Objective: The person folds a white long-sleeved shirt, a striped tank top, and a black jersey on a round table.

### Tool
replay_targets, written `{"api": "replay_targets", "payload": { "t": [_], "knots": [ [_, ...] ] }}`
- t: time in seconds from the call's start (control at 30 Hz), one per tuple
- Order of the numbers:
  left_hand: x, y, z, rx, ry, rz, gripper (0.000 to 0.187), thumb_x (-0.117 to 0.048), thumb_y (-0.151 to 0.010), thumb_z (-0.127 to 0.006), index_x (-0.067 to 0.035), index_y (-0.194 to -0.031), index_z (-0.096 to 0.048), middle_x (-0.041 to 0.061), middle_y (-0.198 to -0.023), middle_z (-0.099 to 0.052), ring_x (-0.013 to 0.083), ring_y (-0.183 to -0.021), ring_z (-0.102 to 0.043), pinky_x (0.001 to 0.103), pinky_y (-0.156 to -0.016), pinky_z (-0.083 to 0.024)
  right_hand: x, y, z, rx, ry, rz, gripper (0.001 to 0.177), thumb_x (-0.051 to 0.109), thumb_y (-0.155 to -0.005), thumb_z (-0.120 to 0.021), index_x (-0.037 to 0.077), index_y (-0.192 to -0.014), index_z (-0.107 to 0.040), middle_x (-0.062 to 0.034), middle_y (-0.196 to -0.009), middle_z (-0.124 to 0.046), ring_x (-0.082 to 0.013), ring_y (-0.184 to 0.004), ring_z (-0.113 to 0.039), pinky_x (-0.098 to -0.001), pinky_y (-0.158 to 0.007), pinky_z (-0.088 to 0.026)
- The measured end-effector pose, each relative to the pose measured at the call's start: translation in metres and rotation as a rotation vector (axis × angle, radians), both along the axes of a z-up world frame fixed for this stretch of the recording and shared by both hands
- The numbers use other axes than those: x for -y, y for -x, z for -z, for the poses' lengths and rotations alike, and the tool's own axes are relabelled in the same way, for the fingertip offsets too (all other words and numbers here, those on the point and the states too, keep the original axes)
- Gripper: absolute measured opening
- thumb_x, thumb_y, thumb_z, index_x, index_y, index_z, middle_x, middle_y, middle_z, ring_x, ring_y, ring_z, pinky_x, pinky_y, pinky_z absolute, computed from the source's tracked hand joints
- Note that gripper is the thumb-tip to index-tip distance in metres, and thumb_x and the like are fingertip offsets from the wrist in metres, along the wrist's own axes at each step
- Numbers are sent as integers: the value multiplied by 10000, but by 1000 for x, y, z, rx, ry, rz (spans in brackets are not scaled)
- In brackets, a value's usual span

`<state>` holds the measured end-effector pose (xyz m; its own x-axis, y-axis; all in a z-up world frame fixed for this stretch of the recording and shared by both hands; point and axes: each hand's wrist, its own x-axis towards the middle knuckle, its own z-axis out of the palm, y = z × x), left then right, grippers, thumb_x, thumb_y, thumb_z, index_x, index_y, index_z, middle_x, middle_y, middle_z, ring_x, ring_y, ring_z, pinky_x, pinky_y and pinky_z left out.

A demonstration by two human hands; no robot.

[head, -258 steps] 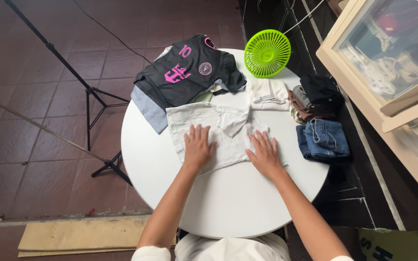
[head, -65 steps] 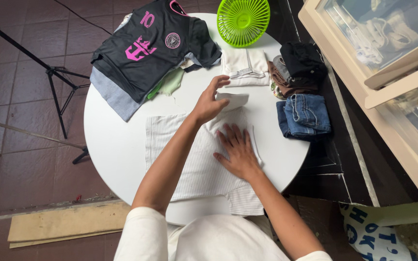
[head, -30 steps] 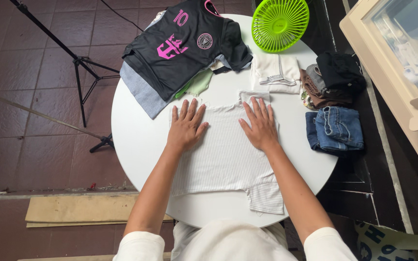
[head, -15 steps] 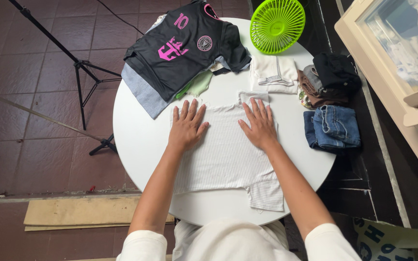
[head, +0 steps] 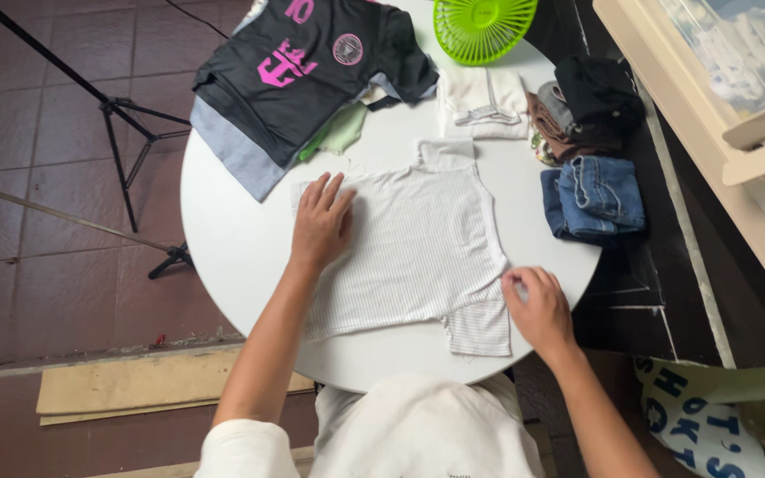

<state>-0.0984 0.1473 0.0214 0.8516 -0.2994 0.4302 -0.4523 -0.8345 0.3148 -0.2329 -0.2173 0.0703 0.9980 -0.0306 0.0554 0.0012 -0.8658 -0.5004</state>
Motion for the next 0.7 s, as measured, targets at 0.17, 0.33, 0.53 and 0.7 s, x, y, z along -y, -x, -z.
{"api": "replay_targets", "payload": {
  "t": [0.17, 0.33, 0.53, 0.7],
  "knots": [
    [4, 60, -19, -62, 134, 138, 247, -60, -882, -711, -84, -1128, -697, 107, -1216, -655, 335, -1252, -581, 466, -1081, -473, -10, 51, -4, -104, 182, 37, 280, 324, -826, -761, 76, -937, -696, -93, -977, -697, -314, -980, -617, -450, -871, -483],
    [3, 136, -50, -285, 81, 206, 448, -295, -749, -838, -71, -1102, -679, 132, -1092, -615, 357, -1117, -547, 491, -981, -441, 0, 54, 22, -292, -236, 254, 212, 268, -946, -704, 61, -943, -661, -73, -817, -692, -191, -754, -594, -347, -702, -495],
    [-3, 180, -58, -283, 79, 95, 438, -317, -737, -824, -74, -1063, -661, 125, -1130, -624, 377, -1141, -534, 499, -971, -424, 18, 47, 33, -438, -1096, 372, 144, 106, -996, -657, 97, -1139, -663, -63, -805, -686, -86, -643, -506, -263, -563, -373],
    [-8, 180, -48, -219, 14, 79, 135, -109, -875, -707, -102, -1002, -661, 39, -1100, -632, 287, -1117, -579, 450, -999, -457, 7, 32, -3, -554, -1254, 431, 324, 96, -982, -515, -17, -1238, -679, -90, -976, -743, -135, -794, -673, -272, -674, -530]
  ]
}}
